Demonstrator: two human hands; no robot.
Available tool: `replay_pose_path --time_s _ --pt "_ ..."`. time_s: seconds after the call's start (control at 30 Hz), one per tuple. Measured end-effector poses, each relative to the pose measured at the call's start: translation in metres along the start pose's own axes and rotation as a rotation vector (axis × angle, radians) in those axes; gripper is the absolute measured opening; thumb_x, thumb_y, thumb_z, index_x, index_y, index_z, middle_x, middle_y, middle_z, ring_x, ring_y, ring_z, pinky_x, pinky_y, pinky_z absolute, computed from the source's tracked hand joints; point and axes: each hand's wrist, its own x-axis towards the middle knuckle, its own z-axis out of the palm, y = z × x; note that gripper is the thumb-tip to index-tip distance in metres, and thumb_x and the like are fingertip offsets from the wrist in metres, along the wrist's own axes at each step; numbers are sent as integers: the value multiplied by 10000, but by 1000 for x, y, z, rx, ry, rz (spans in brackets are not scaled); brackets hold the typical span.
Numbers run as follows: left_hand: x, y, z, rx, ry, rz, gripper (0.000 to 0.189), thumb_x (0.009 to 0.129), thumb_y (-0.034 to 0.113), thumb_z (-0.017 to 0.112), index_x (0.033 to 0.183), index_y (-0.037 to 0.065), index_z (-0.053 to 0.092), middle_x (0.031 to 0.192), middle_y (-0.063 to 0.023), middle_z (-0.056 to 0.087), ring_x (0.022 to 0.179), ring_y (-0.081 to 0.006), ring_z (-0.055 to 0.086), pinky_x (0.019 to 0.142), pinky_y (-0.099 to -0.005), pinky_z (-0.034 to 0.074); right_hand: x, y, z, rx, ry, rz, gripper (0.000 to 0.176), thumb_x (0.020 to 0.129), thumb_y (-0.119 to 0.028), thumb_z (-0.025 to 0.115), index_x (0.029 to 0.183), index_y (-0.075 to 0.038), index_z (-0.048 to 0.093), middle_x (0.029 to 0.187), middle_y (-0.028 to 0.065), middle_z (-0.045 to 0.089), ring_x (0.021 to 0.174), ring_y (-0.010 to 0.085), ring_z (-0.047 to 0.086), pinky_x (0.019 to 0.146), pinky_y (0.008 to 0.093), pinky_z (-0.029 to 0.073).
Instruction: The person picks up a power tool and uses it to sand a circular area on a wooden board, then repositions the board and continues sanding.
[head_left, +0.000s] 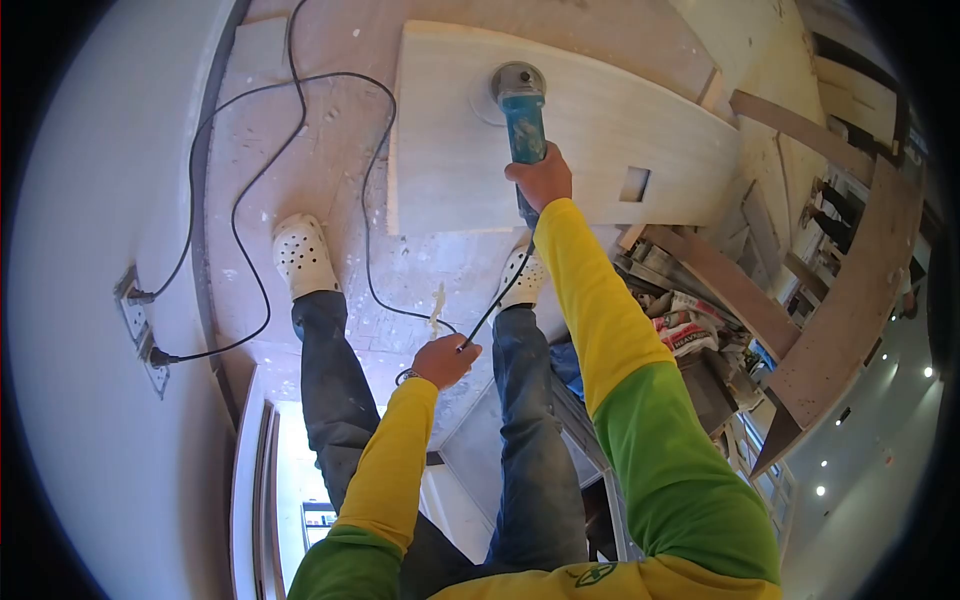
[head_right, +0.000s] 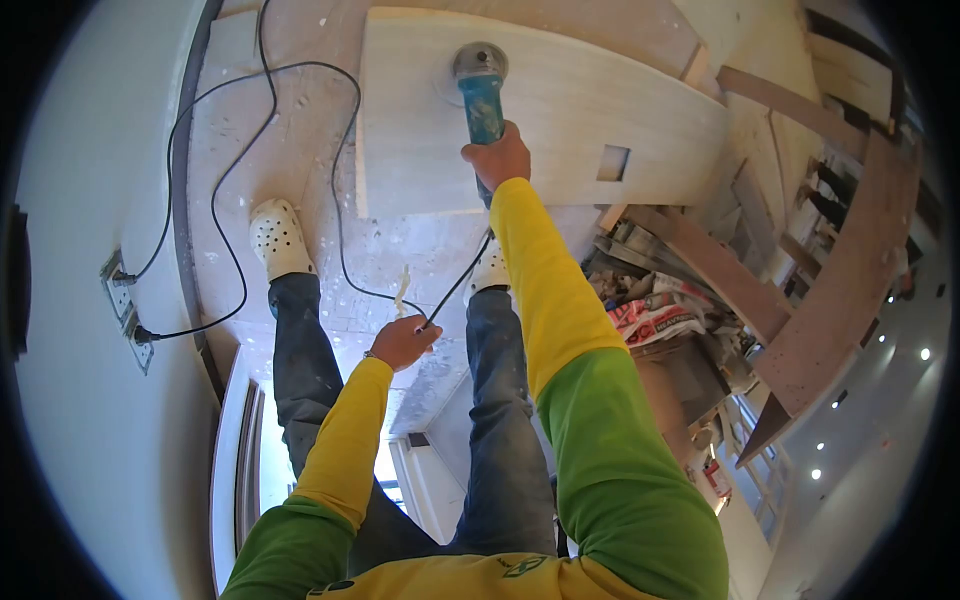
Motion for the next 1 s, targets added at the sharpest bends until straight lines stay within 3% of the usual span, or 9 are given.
replay_pose_path --time_s 0.13,0.3,0.4,0.47,0.53,0.6,1.0 --pt "2 -2 2 7 33 1 439 903 501 548 964 89 688 832 -83 732 881 -298 687 792 -417 506 -1 -5 4 -10 -26 14 611 664 -243 748 1214 -52 565 1091 177 687 1025 333 666 921 381 512" --pt "9 -15 7 64 80 30 443 910 476 544 996 64 683 964 -168 717 940 -372 668 839 -450 503 -2 -8 12 -10 -36 39 607 671 -246 745 1216 -53 557 1101 176 684 1029 333 666 926 376 511" --pt "7 -16 4 84 98 19 450 899 473 549 999 56 683 891 -121 728 877 -315 681 816 -409 497 -1 -7 17 0 -35 38 607 672 -251 744 1216 -58 557 1104 174 684 1029 330 667 928 375 511" --pt "7 -16 3 75 98 11 450 898 476 549 994 57 683 897 -124 727 879 -317 680 818 -412 497 -1 -7 22 13 20 12 532 650 -229 738 1127 -30 607 997 164 697 930 307 679 875 363 519" --pt "7 -16 2 66 101 3 450 897 478 550 988 57 683 902 -127 726 881 -319 679 819 -414 497 -2 -8 23 11 20 19 532 652 -229 737 1128 -31 606 997 164 697 931 307 679 874 364 519" --pt "6 -15 0 46 47 -37 461 909 478 540 1034 57 680 1048 -203 695 991 -400 650 877 -457 497 -3 -8 24 9 19 26 532 653 -229 737 1129 -32 606 997 164 697 931 308 679 874 365 519" --pt "2 -10 -5 63 34 -48 468 912 480 540 1037 48 673 1067 -209 685 1005 -407 640 882 -464 488 -1 -13 23 -41 -49 57 623 675 -257 752 1230 -52 557 1108 167 688 1039 328 666 937 371 511"
